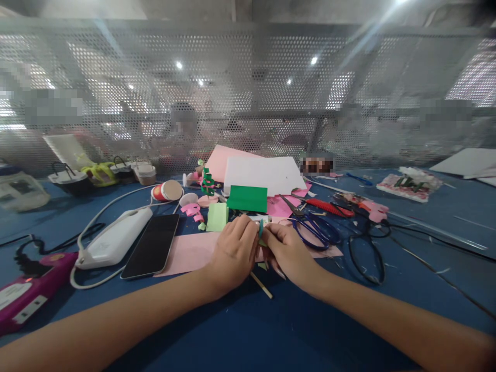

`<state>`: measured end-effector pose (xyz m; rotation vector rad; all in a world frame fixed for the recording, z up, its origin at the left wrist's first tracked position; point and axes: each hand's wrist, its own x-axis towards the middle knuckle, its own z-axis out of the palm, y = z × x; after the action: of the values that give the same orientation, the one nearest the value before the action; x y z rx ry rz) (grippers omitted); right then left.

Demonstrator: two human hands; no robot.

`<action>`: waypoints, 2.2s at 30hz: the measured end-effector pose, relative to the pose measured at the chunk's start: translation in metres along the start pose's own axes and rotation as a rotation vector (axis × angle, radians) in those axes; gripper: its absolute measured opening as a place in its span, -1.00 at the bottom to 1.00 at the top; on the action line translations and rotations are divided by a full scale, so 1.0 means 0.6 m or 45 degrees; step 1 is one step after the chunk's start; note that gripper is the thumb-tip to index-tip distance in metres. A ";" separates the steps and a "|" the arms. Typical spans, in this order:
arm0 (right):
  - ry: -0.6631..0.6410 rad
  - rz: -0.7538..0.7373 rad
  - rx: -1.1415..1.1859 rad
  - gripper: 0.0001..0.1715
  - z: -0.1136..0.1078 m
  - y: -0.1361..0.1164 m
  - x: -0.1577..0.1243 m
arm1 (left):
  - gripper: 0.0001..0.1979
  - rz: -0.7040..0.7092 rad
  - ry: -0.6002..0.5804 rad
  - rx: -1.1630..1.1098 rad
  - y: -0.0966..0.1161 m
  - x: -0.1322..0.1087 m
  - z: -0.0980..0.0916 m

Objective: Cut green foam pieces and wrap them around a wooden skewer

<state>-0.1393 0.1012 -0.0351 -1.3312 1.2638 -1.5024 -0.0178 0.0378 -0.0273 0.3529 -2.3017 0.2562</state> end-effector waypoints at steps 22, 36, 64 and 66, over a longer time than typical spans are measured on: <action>-0.079 0.170 0.506 -0.53 0.017 0.011 0.002 | -0.80 -0.078 0.078 -0.400 0.001 0.002 -0.007; 0.178 0.102 0.388 -0.53 -0.006 0.003 0.011 | -0.85 0.264 0.142 0.063 0.009 -0.007 -0.011; -0.089 0.041 0.149 -0.61 0.004 -0.011 -0.001 | -0.78 -0.179 -0.115 -0.599 -0.013 0.000 -0.006; -0.163 0.070 0.236 -0.58 0.001 -0.015 0.001 | -0.74 -0.232 -0.083 -0.572 -0.015 0.002 -0.006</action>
<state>-0.1383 0.1029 -0.0266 -1.2406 1.0453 -1.4350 -0.0135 0.0303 -0.0235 0.3381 -2.2915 -0.3643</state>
